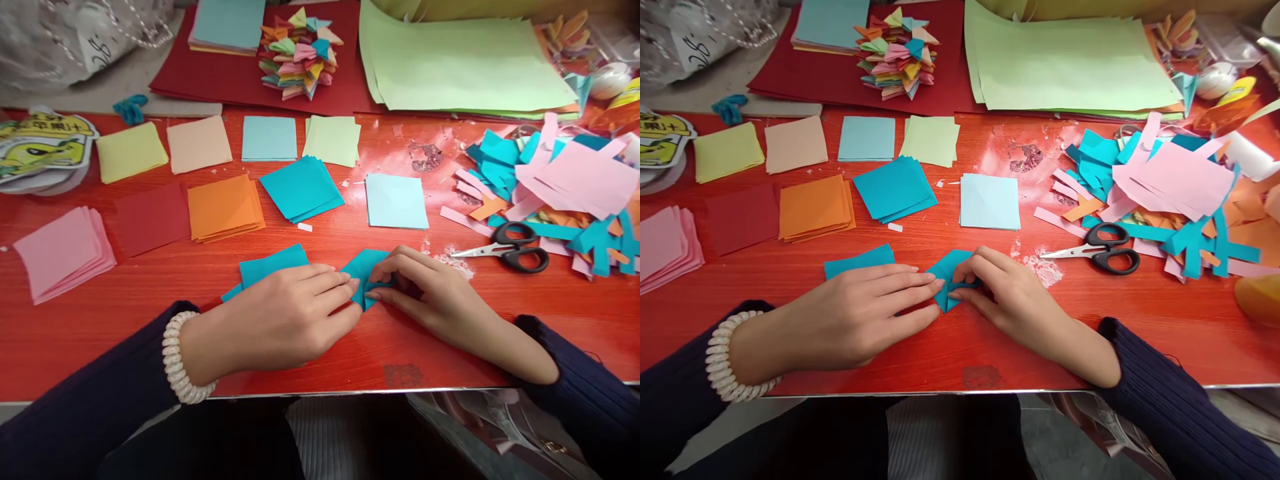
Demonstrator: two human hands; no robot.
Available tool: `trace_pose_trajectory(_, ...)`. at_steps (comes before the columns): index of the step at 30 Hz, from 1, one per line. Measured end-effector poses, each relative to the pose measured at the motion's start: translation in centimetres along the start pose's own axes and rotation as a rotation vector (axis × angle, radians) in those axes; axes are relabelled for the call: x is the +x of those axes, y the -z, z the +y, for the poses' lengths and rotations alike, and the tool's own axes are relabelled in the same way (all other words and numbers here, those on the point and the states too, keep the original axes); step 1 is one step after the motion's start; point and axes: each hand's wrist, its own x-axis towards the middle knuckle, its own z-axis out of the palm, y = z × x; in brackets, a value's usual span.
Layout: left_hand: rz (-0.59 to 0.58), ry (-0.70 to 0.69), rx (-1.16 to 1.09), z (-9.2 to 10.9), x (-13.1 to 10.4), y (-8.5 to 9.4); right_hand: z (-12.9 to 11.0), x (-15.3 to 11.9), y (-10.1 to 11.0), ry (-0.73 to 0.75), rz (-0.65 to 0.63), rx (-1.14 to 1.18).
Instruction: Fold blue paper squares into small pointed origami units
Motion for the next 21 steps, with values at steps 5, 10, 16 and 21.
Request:
trace_pose_trajectory(5, 0.01, -0.027, 0.05, 0.2, 0.0, -0.1, 0.1, 0.0, -0.1, 0.005, 0.011, -0.018)
trace_pose_trajectory(10, 0.016, -0.06, 0.128, 0.6, 0.0, -0.2, 0.0, 0.1, -0.2, -0.028, 0.009, -0.043)
trace_pose_trajectory(16, 0.041, -0.07, 0.147, 0.7, 0.0, -0.3, 0.4, -0.5, -0.1, -0.001, 0.084, -0.063)
trace_pose_trajectory(21, 0.044, -0.058, 0.129, 0.7, 0.0, -0.4, 1.2, -1.3, 1.0, 0.45, -0.033, -0.232)
